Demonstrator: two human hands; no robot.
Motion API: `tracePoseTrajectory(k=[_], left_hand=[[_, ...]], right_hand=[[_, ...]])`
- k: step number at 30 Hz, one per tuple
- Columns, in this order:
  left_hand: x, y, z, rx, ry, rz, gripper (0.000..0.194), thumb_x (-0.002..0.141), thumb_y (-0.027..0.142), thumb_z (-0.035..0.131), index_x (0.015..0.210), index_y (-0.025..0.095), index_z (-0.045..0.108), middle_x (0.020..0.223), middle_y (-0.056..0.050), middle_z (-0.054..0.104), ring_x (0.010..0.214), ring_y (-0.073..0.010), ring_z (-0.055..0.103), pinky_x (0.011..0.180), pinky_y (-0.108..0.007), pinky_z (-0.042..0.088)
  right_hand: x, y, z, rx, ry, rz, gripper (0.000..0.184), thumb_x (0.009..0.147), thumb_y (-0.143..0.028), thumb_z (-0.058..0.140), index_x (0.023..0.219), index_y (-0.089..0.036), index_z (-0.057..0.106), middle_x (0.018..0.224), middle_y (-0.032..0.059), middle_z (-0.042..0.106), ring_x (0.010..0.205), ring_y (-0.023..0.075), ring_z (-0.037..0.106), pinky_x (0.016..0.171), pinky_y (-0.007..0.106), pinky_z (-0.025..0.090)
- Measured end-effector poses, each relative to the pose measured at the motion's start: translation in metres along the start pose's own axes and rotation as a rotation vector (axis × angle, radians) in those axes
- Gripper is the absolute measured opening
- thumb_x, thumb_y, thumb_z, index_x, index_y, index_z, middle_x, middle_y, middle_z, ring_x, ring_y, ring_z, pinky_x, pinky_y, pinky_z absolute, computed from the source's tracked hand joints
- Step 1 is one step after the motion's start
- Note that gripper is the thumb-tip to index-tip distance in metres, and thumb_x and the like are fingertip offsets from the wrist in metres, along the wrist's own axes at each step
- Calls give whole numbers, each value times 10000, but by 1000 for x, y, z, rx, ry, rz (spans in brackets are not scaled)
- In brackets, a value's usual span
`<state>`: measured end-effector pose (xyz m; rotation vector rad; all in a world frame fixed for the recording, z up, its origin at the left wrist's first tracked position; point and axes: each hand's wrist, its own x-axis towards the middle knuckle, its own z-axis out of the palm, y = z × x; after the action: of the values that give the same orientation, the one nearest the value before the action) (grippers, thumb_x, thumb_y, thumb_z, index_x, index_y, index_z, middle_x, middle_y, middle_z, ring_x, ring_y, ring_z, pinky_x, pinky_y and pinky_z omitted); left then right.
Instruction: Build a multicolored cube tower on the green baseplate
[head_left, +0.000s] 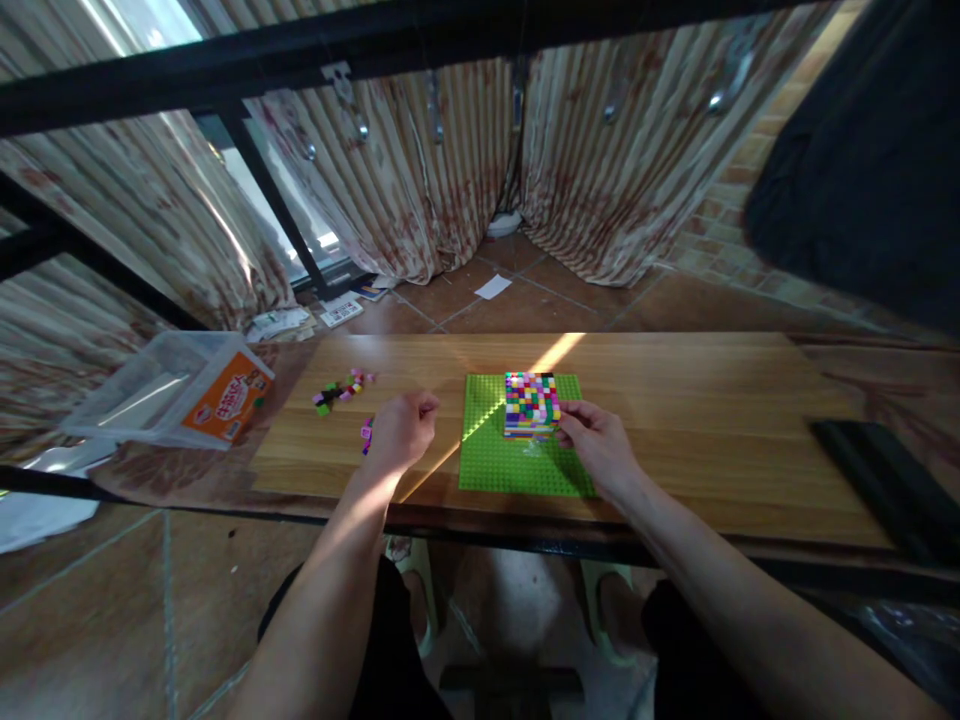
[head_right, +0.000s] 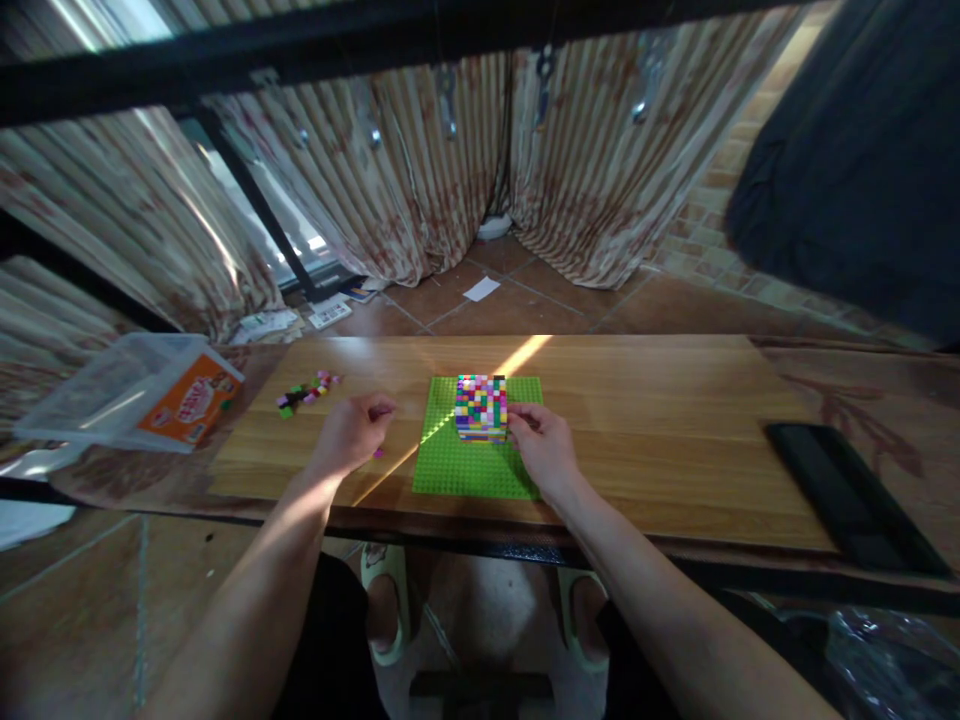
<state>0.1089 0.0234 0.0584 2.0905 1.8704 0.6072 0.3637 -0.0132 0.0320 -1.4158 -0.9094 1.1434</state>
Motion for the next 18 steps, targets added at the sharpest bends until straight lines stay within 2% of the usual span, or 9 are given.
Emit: tracePoseTrajectory(k=[4,7,13,18], left_hand=[[-1,-14,-9,23,-179,-65,195,742,92,570,787,197,728,784,-48,740,750,-184,669,696,-290,474],[-1,-22,-16,17,-229,-65,170,715,102,587,742,190,729,771,-43,738,752,-179,667,704,-279,479],[-2,-27,-23,35,-208,-82,144,708,136,605,748,192,731,759,-32,732,739,-166,648,695,-269,484],[0,-16,-11,92,-82,-94,156,771,148,594,841,194,726,811,-59,731,757,-184,655,720,-301,481]], right_hand=[[2,2,0,15,7,16,301,576,-396,711,763,-161,682,575,-3,606,508,104,480,476,233,401],[3,4,-1,-3,13,9,329,581,-418,720,781,-158,692,593,6,622,513,111,491,491,246,420],[3,7,-3,-31,10,-12,331,600,-422,703,805,-163,700,649,22,646,542,120,515,519,257,446],[3,6,-2,-12,13,16,319,578,-400,699,795,-166,695,653,14,645,540,116,510,520,255,438]])
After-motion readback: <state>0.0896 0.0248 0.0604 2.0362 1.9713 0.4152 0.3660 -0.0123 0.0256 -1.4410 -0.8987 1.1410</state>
